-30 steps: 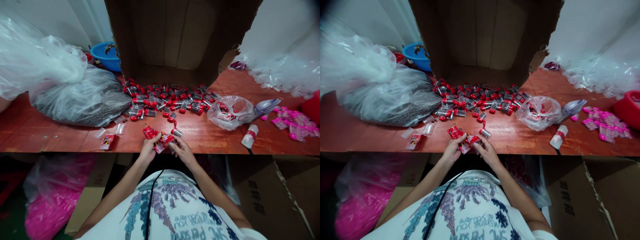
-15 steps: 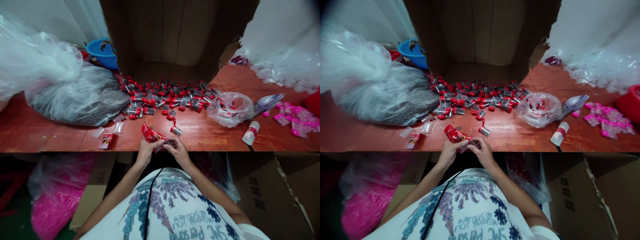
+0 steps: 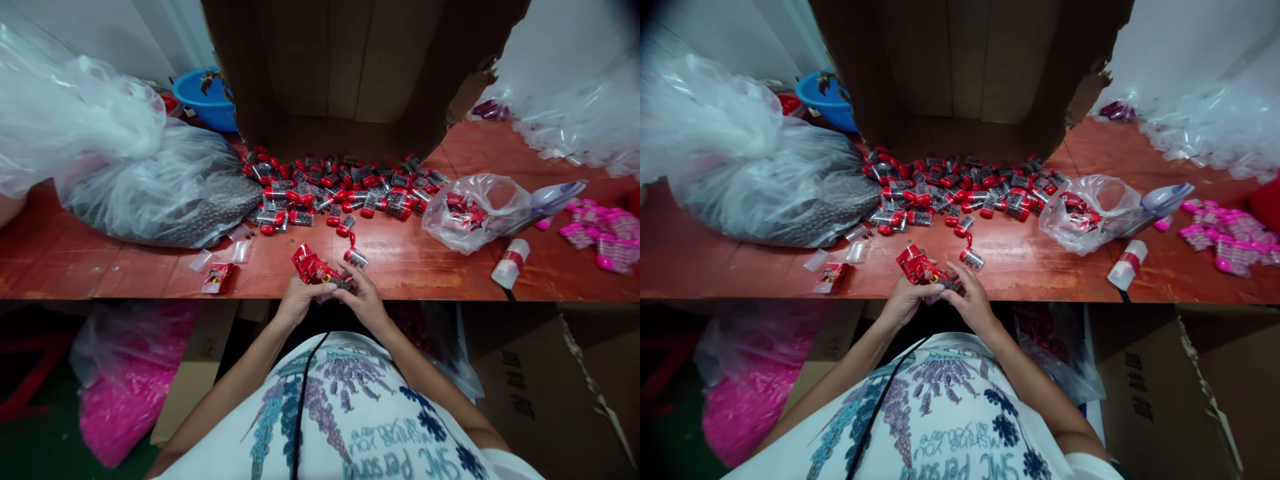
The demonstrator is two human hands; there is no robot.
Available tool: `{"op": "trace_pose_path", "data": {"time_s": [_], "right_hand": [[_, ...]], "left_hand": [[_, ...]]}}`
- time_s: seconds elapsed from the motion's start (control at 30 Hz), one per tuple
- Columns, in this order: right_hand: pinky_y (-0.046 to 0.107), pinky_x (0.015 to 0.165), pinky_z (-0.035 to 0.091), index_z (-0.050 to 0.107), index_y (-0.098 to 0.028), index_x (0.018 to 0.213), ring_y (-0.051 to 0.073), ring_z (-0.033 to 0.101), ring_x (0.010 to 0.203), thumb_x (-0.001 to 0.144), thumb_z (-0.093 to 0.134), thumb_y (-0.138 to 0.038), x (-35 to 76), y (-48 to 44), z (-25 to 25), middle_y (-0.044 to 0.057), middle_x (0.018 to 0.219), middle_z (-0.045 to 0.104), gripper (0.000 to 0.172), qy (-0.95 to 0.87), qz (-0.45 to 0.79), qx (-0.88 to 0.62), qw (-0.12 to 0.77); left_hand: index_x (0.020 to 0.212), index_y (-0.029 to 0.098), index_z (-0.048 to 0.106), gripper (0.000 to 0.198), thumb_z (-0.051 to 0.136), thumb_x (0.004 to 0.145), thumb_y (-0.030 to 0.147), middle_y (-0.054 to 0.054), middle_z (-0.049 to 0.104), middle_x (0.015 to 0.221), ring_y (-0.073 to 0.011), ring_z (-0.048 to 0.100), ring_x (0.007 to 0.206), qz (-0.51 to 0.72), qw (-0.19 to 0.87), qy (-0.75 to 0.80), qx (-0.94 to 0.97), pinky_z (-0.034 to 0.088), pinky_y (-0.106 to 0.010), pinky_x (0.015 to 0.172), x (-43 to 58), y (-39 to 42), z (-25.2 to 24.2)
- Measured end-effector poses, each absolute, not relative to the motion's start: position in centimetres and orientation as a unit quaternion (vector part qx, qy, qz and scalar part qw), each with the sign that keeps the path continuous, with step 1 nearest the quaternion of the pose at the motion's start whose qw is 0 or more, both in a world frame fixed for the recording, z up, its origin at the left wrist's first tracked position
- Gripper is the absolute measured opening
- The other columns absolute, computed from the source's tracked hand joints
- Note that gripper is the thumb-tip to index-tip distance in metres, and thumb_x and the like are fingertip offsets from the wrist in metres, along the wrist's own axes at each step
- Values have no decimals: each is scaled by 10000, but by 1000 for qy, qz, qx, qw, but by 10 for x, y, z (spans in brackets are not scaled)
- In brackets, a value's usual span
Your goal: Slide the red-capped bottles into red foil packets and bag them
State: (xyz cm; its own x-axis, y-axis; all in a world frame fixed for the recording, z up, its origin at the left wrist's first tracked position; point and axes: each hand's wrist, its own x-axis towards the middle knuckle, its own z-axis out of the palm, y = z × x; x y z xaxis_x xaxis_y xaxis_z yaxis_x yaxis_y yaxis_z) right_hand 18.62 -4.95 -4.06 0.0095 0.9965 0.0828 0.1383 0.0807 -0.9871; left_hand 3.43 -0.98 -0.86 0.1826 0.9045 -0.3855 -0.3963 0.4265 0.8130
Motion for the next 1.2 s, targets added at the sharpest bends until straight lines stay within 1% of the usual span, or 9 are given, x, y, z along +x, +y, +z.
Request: {"op": "trace_pose_path", "data": {"time_s": [0.2, 0.33, 0.5, 0.6, 0.7, 0.77, 0.9, 1.0, 1.2], "right_hand": [[302, 844, 503, 559, -317, 1254, 182, 551, 1022, 804, 633, -274, 188, -49, -37, 42, 1131, 512, 459, -573, 447, -494, 477], [289, 717, 523, 654, -275, 1116, 167, 590, 818, 782, 663, -313, 187, -49, -35, 39, 966, 571, 337, -551, 421, -522, 496], [326, 763, 506, 644, -236, 1091, 178, 594, 801, 785, 643, -363, 223, -47, -43, 46, 960, 602, 332, -496, 315, -611, 531], [384, 812, 482, 646, -212, 1092, 201, 578, 825, 779, 631, -393, 264, -47, -48, 57, 955, 592, 362, -485, 210, -697, 485], [445, 910, 426, 664, -193, 1072, 267, 524, 1002, 776, 636, -380, 279, -49, -47, 107, 1042, 552, 352, -507, 140, -722, 450], [414, 908, 437, 663, -196, 1063, 264, 510, 1046, 809, 609, -350, 263, -51, -45, 116, 1082, 540, 302, -532, 152, -692, 464], [279, 672, 518, 643, -235, 1043, 158, 601, 754, 823, 600, -306, 201, -51, -43, 31, 915, 623, 235, -579, 308, -593, 467], [289, 723, 524, 606, -243, 1102, 171, 626, 835, 857, 545, -278, 176, -45, -45, 27, 935, 653, 255, -575, 387, -538, 480], [378, 885, 456, 601, -221, 1151, 230, 589, 969, 920, 435, -315, 209, -13, -38, 94, 1013, 634, 299, -649, 231, -597, 411]], "left_hand": [[797, 107, 692, 305, 817, 518, 108, -66, 717, 775, -194, 666, 697, 438, 734, 436, 283, 526, -287, 693, 38, -12, -13], [778, 94, 690, 261, 807, 546, 110, -73, 714, 762, -185, 663, 672, 418, 749, 436, 273, 528, -280, 681, 42, -15, -19], [928, 119, 653, 364, 759, 584, 67, -101, 725, 868, -238, 691, 786, 417, 778, 429, 192, 544, -353, 747, 37, -14, -18], [971, 133, 618, 427, 730, 575, 15, -115, 723, 907, -262, 695, 816, 427, 766, 447, 177, 554, -397, 751, 29, -9, -18], [944, 126, 622, 412, 742, 565, 19, -122, 725, 896, -250, 698, 763, 446, 746, 460, 180, 562, -382, 725, 27, -6, -22], [908, 117, 636, 393, 764, 547, 32, -117, 726, 862, -229, 693, 720, 453, 738, 465, 184, 563, -353, 706, 32, -7, -24], [849, 108, 661, 374, 805, 507, 68, -76, 720, 770, -197, 679, 677, 471, 723, 465, 197, 557, -310, 694, 44, -10, -28], [830, 109, 670, 369, 821, 493, 95, -50, 709, 720, -180, 671, 646, 486, 710, 468, 203, 550, -290, 668, 45, -11, -29], [713, 103, 650, 329, 848, 450, 108, -18, 675, 626, -133, 629, 549, 521, 667, 499, 185, 511, -231, 573, 33, -6, -30]]}}
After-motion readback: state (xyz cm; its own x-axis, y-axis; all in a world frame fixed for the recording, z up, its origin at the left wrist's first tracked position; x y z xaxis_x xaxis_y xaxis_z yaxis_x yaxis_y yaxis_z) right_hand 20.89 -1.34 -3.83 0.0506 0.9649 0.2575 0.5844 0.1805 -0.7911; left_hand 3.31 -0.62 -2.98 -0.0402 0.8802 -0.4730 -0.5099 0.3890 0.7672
